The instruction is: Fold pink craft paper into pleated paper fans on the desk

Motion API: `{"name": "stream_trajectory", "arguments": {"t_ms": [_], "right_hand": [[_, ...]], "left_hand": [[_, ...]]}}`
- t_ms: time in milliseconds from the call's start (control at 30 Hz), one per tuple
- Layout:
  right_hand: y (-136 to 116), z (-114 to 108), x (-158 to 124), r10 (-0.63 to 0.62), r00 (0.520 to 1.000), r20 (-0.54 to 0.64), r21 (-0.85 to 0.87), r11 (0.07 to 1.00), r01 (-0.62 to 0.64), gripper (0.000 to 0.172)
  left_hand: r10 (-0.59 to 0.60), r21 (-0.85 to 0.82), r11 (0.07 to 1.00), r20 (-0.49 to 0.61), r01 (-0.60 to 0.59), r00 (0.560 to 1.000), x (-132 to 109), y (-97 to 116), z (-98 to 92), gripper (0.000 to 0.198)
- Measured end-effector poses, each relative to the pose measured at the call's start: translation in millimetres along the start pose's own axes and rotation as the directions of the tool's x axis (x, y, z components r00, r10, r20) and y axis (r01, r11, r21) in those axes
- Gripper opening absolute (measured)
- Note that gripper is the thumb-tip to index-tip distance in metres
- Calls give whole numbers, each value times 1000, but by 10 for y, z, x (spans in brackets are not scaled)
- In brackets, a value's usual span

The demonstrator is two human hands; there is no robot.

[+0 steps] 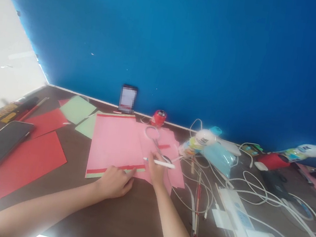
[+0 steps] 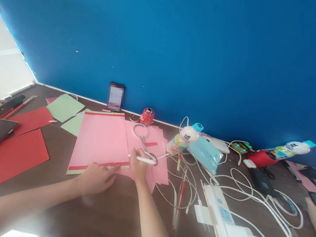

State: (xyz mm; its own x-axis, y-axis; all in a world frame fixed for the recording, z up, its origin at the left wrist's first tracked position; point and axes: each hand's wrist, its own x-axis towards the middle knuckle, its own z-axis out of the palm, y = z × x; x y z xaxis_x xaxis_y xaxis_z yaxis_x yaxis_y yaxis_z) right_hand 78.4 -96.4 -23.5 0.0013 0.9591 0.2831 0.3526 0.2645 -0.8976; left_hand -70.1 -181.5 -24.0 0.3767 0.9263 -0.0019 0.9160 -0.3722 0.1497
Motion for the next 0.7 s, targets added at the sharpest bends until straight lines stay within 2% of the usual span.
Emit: {"name": "stream_trajectory", "arguments": {"t_ms": [67,267,467,700], "right_hand": [[14,2,-6,9,1000,13,9,1000,-9,25],[75,40,-22,-46,997,69,-178,982,58,30],[61,40,-3,-34,997,65,-181,982,46,27],[43,19,-24,-102,994,36,-122,987,105,29]], "left_hand": [[-5,-1,1000,-3,5,1000,1,-3,4,44],[-7,-17,1000,-11,7,1000,5,-9,9,43],[-30,-1,1000,20,30,999,1,5,-43,43],[-22,-9,1000,33,22,999,0,16,-45,44]]}}
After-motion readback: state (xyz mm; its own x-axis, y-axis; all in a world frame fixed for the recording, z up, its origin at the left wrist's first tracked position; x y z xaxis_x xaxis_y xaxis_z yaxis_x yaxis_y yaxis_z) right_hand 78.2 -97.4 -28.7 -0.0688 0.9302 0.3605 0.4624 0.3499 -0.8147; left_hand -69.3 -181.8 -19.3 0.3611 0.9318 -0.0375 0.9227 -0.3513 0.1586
